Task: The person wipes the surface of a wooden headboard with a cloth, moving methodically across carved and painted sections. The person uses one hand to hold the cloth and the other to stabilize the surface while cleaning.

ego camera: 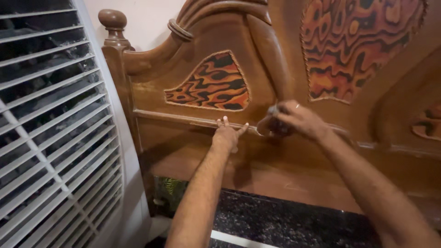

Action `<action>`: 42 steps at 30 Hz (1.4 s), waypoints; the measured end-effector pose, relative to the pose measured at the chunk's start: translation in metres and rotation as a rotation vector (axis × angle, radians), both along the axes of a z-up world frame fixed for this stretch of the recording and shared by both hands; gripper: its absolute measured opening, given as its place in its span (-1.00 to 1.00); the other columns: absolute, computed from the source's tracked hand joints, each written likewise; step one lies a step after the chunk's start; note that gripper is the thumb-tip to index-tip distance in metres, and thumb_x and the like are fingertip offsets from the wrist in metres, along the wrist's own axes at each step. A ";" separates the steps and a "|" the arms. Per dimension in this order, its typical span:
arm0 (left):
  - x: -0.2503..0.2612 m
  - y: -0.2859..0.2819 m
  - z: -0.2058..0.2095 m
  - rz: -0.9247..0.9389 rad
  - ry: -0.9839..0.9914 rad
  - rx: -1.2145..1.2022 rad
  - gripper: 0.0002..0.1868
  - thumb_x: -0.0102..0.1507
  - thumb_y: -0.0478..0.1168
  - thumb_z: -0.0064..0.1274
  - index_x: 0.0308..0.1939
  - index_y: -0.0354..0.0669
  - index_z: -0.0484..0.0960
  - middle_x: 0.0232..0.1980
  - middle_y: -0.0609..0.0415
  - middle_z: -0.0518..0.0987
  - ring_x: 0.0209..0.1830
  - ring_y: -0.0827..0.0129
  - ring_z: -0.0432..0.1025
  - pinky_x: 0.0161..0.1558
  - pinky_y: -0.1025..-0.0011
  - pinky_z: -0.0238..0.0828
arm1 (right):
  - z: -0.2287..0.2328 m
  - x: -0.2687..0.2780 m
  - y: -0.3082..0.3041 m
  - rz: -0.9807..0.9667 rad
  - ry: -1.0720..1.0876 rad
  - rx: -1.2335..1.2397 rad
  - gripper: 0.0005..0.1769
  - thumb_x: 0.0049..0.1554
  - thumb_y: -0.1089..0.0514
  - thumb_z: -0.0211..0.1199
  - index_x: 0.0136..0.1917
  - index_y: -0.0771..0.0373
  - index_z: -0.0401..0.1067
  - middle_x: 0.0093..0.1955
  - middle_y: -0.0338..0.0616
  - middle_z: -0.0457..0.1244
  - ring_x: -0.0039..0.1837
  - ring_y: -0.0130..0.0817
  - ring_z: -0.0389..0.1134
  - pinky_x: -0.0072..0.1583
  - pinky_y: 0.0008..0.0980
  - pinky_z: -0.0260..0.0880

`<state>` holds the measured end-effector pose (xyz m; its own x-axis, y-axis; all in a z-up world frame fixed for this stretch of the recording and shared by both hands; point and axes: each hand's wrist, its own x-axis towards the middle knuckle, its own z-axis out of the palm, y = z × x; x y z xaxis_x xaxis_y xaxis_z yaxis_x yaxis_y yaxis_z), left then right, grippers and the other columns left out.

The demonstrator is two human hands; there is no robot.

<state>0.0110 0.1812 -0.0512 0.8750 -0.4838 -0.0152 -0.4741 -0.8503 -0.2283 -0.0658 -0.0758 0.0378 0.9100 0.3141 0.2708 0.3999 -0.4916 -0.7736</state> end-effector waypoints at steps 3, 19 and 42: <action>-0.005 0.000 0.004 0.037 0.029 -0.023 0.19 0.16 -0.10 0.28 0.63 0.62 -0.27 0.60 -0.61 -0.17 0.57 -0.53 -0.14 0.46 0.01 0.12 | 0.037 0.023 0.017 -0.017 -0.040 0.412 -0.72 0.32 0.05 0.28 0.15 0.30 0.49 0.05 0.04 0.31 0.06 -0.13 0.38 0.01 -0.33 0.43; -0.007 -0.002 -0.002 0.076 0.007 -0.093 0.17 0.17 -0.21 0.24 0.61 0.68 -0.22 0.62 -0.52 -0.21 0.57 -0.52 -0.13 0.31 0.10 0.36 | 0.015 0.067 0.059 -0.349 -1.268 -0.725 -0.34 0.24 0.10 0.22 0.56 0.28 0.25 0.59 0.24 0.05 0.61 0.21 0.03 0.55 0.17 -0.04; -0.001 -0.004 -0.009 0.088 0.012 -0.082 0.05 0.24 -0.18 0.17 0.60 0.72 -0.14 0.64 -0.48 -0.27 0.59 -0.50 -0.19 0.34 0.03 0.33 | -0.029 0.049 0.059 -0.184 -1.117 -0.725 -0.46 0.12 0.33 0.14 0.37 0.19 0.45 0.28 0.09 0.23 0.26 0.02 0.30 0.26 -0.14 0.39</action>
